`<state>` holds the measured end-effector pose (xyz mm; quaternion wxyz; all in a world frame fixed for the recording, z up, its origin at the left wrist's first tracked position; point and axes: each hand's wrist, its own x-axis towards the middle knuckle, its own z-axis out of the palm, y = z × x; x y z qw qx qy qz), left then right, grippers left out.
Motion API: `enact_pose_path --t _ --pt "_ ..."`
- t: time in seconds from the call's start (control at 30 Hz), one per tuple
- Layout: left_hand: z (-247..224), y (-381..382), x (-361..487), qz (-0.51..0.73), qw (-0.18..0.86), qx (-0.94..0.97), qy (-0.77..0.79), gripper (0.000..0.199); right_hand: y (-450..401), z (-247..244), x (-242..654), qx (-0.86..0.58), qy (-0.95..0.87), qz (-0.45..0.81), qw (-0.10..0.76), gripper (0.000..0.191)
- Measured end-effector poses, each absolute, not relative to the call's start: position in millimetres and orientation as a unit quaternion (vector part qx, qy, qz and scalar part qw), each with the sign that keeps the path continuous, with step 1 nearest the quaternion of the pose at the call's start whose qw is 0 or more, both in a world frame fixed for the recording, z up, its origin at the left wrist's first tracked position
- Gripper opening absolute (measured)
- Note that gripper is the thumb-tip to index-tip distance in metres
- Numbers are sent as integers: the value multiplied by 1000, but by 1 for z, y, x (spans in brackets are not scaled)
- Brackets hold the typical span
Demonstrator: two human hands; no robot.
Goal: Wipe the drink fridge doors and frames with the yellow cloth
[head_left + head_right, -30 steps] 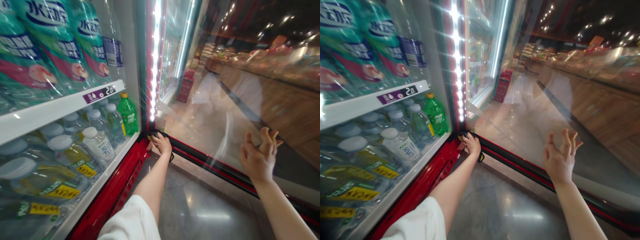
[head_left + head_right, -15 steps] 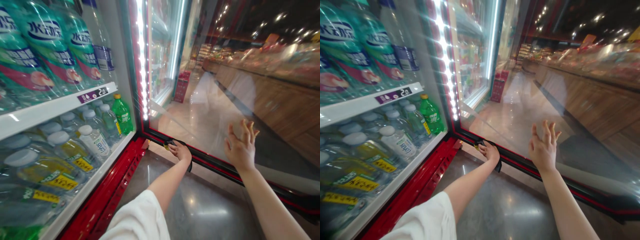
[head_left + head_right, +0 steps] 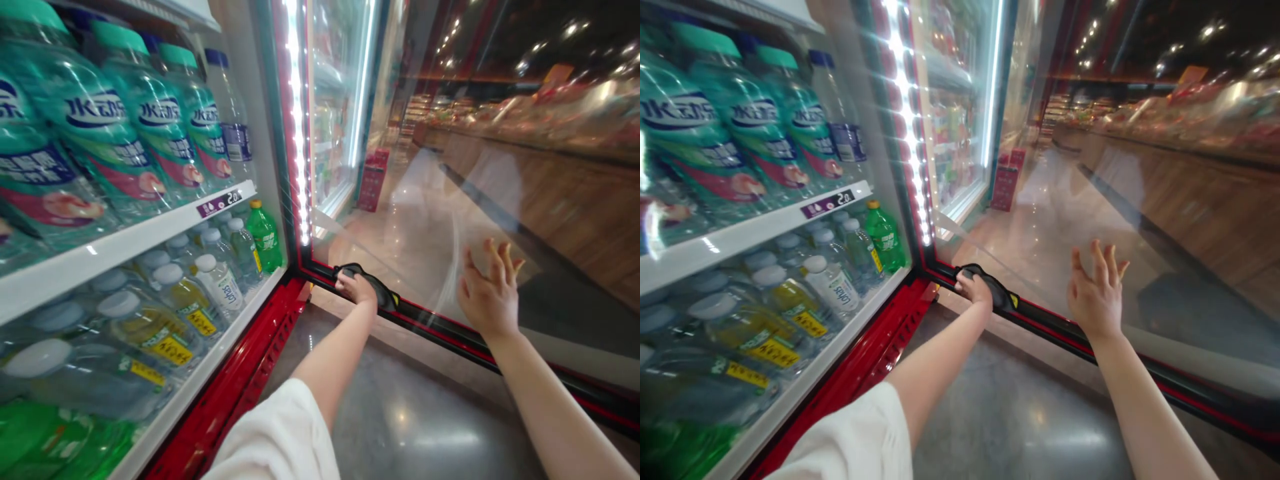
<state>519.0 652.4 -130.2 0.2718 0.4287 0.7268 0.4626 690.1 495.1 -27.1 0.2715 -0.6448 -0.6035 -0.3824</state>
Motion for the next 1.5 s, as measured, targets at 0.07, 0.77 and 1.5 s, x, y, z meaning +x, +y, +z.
enact_pose_path --t 0.07,0.77,1.5 --pt "-119 676 500 514 253 449 686 46 495 -27 689 -642 -602 -387 275 61" --pt "-100 649 538 533 73 772 340 52 495 -32 698 -639 -603 -359 315 60" --pt "-29 695 523 590 66 708 383 53 485 -18 704 -657 -631 -285 298 71"
